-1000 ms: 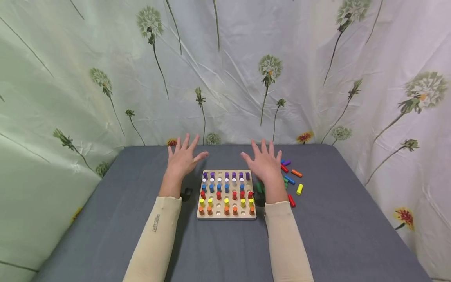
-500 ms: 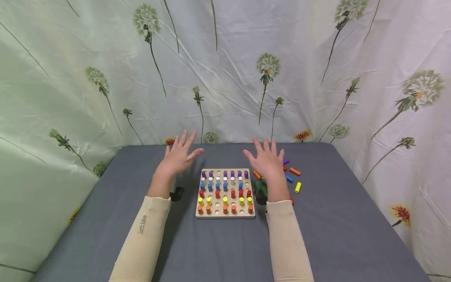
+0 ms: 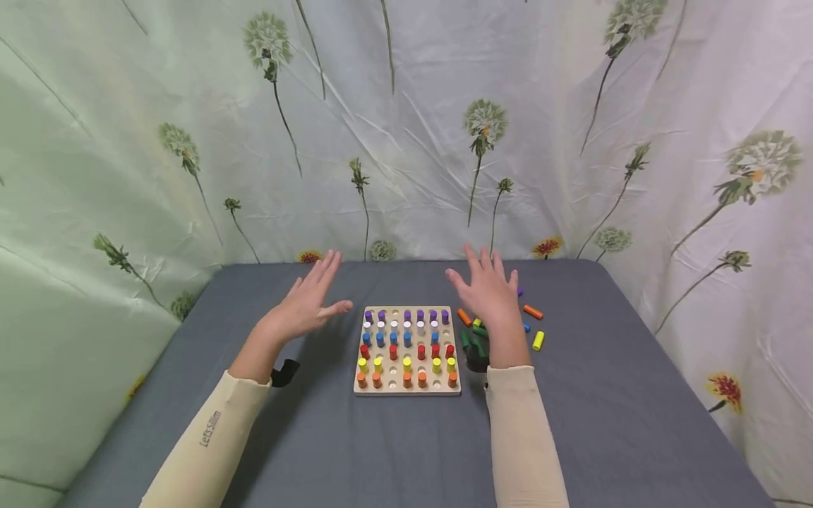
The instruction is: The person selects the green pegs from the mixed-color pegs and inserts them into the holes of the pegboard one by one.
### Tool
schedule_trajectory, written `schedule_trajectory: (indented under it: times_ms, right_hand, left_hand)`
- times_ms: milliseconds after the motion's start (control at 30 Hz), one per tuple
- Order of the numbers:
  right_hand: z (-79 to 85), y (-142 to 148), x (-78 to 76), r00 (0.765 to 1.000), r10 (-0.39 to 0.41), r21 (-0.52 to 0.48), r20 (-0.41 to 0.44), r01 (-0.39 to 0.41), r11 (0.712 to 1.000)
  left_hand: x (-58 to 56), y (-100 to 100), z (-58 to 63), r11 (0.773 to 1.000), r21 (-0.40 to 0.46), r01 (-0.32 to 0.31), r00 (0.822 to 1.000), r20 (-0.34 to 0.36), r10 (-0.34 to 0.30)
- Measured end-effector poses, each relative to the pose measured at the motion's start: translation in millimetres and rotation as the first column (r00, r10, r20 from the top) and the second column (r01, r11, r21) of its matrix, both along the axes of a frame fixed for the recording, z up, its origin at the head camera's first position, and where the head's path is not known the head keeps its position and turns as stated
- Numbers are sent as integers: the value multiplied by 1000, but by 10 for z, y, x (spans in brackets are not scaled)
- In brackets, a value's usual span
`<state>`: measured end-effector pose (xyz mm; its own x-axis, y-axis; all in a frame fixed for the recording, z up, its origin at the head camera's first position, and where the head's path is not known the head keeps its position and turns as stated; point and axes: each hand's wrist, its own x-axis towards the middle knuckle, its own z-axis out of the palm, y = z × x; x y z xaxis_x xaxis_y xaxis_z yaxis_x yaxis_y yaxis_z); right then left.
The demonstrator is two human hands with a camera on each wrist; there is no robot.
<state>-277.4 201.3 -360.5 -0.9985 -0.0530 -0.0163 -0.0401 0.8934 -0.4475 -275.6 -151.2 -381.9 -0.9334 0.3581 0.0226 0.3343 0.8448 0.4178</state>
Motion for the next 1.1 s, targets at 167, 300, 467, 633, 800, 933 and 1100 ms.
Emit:
schedule_trajectory:
  times_ms: [167,300,467,633,800,933,1100]
  right_hand:
    - [23,119,23,999,8,3,-42,-8,1000]
    - [8,220,41,998,16,43,-65,-13,999]
    - [-27,303,80,997,-4,57,-78,9,998]
    - [-26,348,91,992,-66,37,-109,70,997]
    - [-44,407,109,985,-120,20,-124,123,992]
    - [-60,486,116,985,-126,39,-114,131,991]
    - [-120,542,97,988,-132,60,-82,137,989]
  left_hand:
    - [140,43,-185,996,-70,53,994,95,-46]
    - [233,98,-309,986,-141,87,983,174,-62]
    - [294,201,-425,968,-224,117,965,257,-57]
    - [334,287,-505,943,-306,133,950,312,-33]
    - [362,332,-572,923,-357,140,948,317,-20]
    - [298,340,-639,918,-369,149,945,325,-22]
    - [222,330,-764,911,-382,152,938,347,-11]
